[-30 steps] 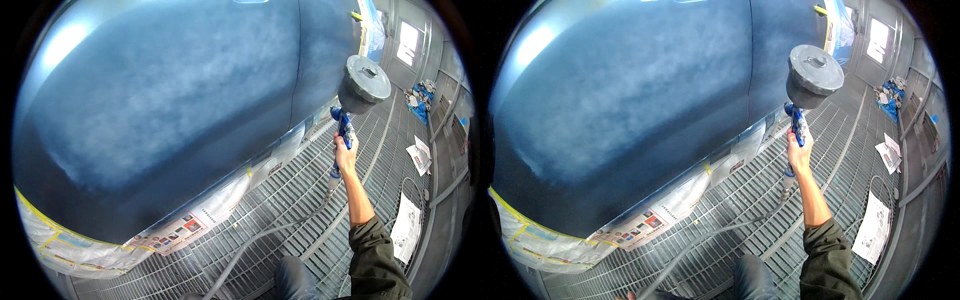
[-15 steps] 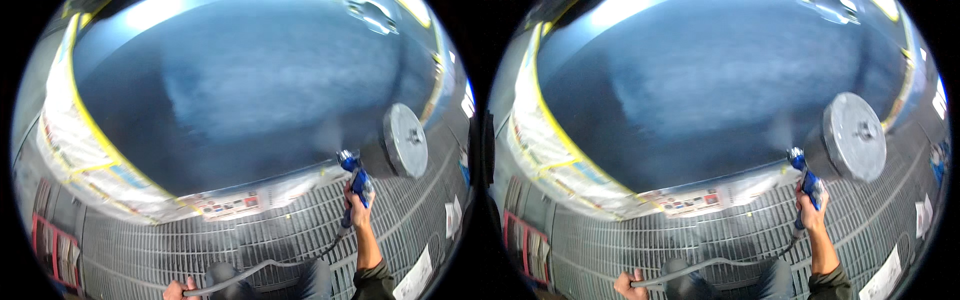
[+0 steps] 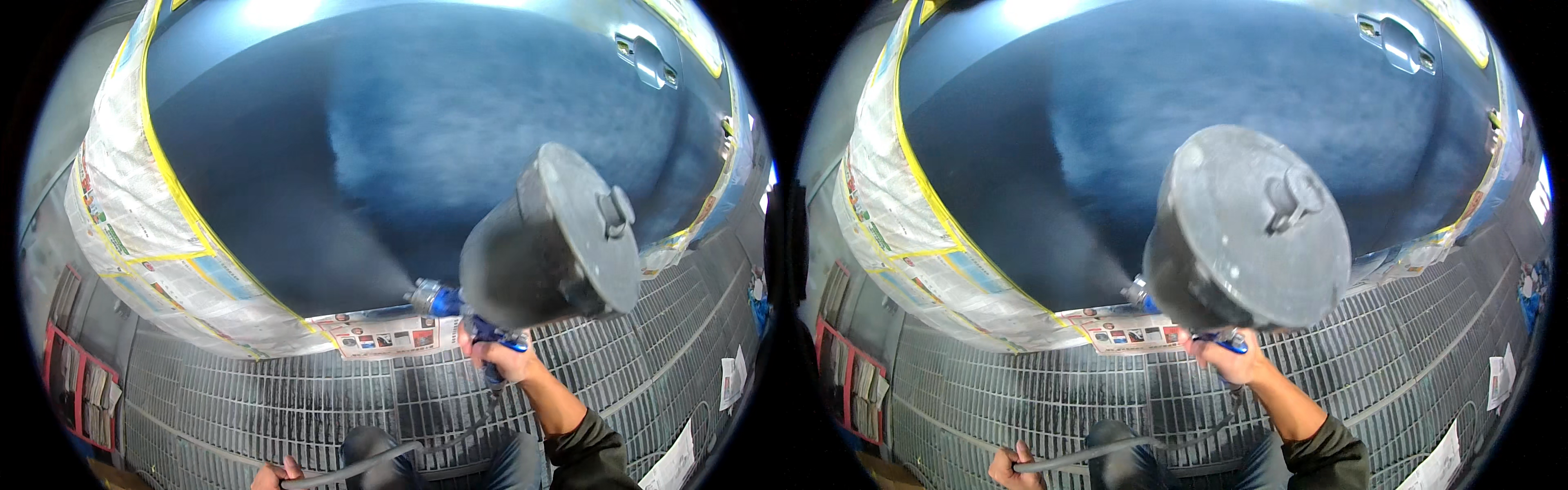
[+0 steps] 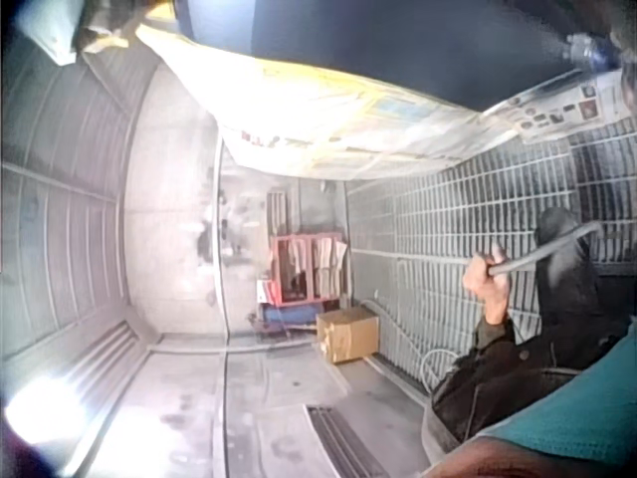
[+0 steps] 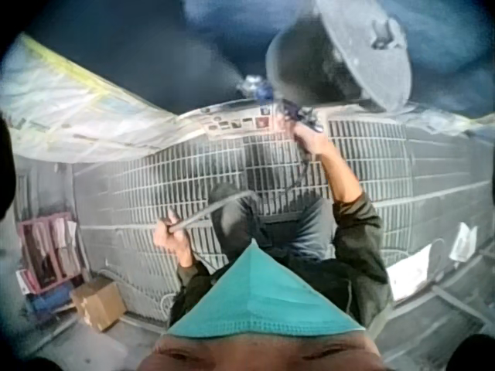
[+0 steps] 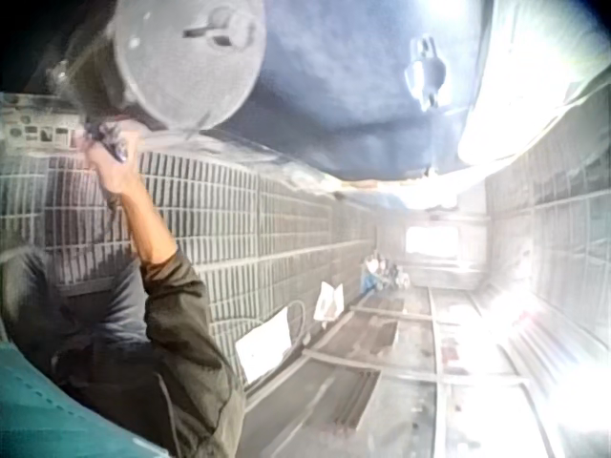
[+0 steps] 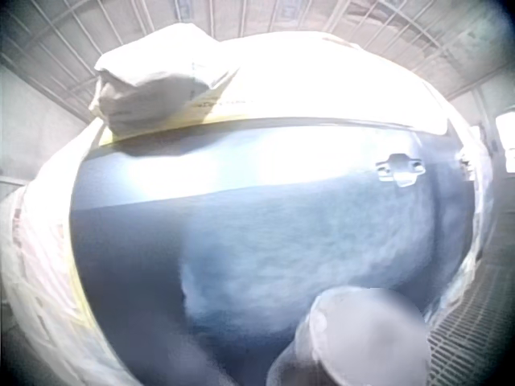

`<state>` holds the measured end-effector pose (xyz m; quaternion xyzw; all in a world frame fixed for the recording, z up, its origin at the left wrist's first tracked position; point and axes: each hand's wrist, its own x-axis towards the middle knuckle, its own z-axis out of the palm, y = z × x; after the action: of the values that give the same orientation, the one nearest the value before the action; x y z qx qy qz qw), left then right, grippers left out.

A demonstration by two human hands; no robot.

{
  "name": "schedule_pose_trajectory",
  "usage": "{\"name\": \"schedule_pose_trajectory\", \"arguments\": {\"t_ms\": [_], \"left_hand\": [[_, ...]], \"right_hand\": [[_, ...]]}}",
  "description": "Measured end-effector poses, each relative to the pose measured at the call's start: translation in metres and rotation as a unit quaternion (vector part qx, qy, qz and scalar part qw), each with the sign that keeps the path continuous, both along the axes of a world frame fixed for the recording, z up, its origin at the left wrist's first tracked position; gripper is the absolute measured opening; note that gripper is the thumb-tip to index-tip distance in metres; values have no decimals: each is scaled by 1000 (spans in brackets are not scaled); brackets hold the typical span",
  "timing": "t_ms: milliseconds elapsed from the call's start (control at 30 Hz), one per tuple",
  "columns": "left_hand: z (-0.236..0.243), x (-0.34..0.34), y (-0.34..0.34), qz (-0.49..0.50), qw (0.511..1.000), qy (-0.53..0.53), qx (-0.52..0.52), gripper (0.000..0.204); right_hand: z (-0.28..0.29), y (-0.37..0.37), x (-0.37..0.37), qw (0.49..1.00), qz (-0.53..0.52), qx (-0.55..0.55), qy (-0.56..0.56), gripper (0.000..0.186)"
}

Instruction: The person sprays blue paint onto the side of a car using a spray gun. The person then exits the booth, pours the remaining paint into a container, and adds a solvent to clean the spray gun.

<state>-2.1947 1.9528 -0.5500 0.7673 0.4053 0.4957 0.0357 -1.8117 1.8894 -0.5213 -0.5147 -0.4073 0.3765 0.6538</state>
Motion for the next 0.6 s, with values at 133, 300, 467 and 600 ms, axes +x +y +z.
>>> {"name": "schedule_pose_trajectory", "arguments": {"t_ms": [133, 300, 467, 600], "left_hand": [[9, 17, -6, -12, 1000, -11, -11, 40], [-4, 36, -13, 4, 999, 37, -23, 44], [22, 89, -36, -68, 996, 34, -46, 42], [26, 107, -47, -62, 991, 92, -81, 35]], "right_hand": [[22, -24, 32, 992, -102, 74, -19, 20], [31, -98, 102, 975, -210, 69, -14, 18], [43, -169, 158, 931, -345, 53, -106, 19], [45, -213, 198, 892, -434, 62, -112, 17]]}}
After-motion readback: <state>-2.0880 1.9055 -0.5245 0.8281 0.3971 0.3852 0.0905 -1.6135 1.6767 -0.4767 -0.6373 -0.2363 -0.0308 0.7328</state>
